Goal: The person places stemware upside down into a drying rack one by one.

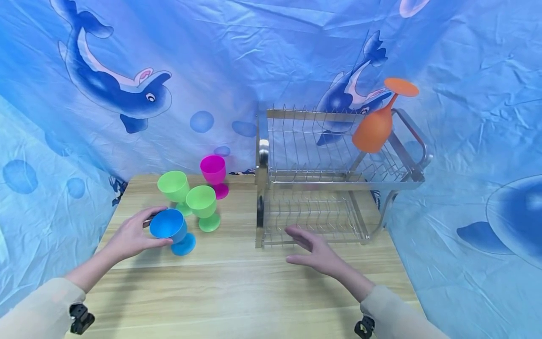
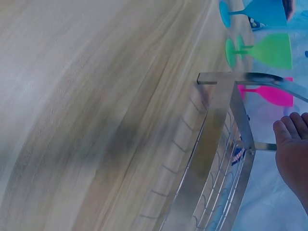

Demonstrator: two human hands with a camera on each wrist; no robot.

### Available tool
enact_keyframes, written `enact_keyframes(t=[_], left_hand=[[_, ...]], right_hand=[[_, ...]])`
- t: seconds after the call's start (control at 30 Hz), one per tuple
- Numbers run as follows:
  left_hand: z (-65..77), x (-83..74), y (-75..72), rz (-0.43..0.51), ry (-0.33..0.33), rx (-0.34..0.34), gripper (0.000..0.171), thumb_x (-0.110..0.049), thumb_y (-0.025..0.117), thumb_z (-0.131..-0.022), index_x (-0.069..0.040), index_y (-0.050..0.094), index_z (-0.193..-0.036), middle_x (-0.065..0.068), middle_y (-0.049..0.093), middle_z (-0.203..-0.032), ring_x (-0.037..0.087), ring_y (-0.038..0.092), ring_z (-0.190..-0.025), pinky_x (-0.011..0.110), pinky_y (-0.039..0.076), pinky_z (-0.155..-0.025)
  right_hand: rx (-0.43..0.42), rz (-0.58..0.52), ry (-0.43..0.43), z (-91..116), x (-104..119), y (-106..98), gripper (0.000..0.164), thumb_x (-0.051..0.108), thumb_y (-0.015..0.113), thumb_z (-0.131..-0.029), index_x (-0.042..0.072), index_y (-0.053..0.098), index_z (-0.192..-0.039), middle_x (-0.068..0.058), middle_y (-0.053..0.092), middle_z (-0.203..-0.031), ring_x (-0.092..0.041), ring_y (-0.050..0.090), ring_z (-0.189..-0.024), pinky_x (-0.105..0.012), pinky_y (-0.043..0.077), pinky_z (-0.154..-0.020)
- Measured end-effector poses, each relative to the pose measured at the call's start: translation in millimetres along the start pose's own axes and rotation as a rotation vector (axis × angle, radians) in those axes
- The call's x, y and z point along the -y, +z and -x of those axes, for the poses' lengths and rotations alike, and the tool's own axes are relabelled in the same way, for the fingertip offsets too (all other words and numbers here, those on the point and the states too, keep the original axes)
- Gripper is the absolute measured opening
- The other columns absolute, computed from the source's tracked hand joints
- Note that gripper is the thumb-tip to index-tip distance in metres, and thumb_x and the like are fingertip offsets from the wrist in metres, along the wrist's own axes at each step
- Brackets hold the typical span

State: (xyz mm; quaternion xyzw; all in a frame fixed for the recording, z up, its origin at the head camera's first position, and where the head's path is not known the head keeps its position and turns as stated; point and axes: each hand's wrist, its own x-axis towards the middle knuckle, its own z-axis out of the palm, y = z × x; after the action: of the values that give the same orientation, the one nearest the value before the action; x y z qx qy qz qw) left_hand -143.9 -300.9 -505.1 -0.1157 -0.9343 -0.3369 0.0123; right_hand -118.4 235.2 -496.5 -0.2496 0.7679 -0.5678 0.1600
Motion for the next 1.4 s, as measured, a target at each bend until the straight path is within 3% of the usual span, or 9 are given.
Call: enact_keyframes(t=[0.2,0.43,0.67,0.93,1.17,1.4], left_hand=[[4.0,-9.7,-1.4,0.044,-0.032,0.015,0.100,-0.050,0.097,-0.076,-0.002,0.051,-0.151,0.028,0.057,-0.147,0.054,0.061,-0.127,0.065,0.056,-0.101],[8.4,-40.3,-5.6,0.151,-0.059,0.023,0.097,-0.044,0.096,-0.080,-0.003,0.049,-0.154,0.027,0.053,-0.153,0.053,0.058,-0.133,0.064,0.053,-0.105],[8.8,-68.5,-4.8,0.261,-0.046,0.013,0.088,-0.038,0.095,-0.082,-0.010,0.052,-0.154,0.021,0.058,-0.150,0.047,0.060,-0.134,0.059,0.054,-0.106],[12.0,-90.2,-1.4,0.360,-0.004,-0.030,0.080,-0.025,0.094,-0.084,-0.011,0.054,-0.153,0.019,0.065,-0.142,0.042,0.064,-0.130,0.060,0.054,-0.106],[13.1,-104.1,6.4,0.420,0.011,-0.069,0.081,-0.019,0.093,-0.085,-0.008,0.052,-0.154,0.020,0.064,-0.143,0.042,0.064,-0.130,0.062,0.055,-0.104],[13.7,-115.9,14.7,0.482,-0.030,-0.090,0.082,-0.020,0.092,-0.086,-0.008,0.050,-0.155,0.018,0.063,-0.144,0.040,0.063,-0.131,0.060,0.054,-0.106]], right_hand=[[0.027,-0.015,0.000,-7,-2,11,0.073,0.009,0.080,-0.097,-0.002,0.043,-0.159,-0.024,0.045,-0.163,-0.043,0.042,-0.151,-0.024,0.039,-0.120],[0.033,0.024,-0.050,-23,7,30,0.072,0.011,0.083,-0.095,0.003,0.048,-0.158,-0.020,0.050,-0.161,-0.037,0.048,-0.149,-0.029,0.042,-0.120],[0.017,0.078,-0.082,-44,22,51,0.073,0.014,0.086,-0.092,0.009,0.053,-0.157,-0.008,0.055,-0.159,-0.028,0.053,-0.146,-0.034,0.044,-0.120],[-0.002,0.117,-0.150,-68,29,67,0.071,0.017,0.088,-0.091,0.011,0.057,-0.154,-0.005,0.059,-0.156,-0.025,0.055,-0.144,-0.034,0.047,-0.118],[-0.035,0.235,-0.204,-87,35,78,0.070,0.020,0.090,-0.088,0.013,0.061,-0.152,-0.002,0.063,-0.152,-0.022,0.061,-0.138,-0.033,0.051,-0.113],[-0.061,0.339,-0.198,-98,38,83,0.065,0.028,0.089,-0.090,0.018,0.064,-0.150,0.001,0.066,-0.149,-0.021,0.065,-0.134,-0.039,0.055,-0.110]])
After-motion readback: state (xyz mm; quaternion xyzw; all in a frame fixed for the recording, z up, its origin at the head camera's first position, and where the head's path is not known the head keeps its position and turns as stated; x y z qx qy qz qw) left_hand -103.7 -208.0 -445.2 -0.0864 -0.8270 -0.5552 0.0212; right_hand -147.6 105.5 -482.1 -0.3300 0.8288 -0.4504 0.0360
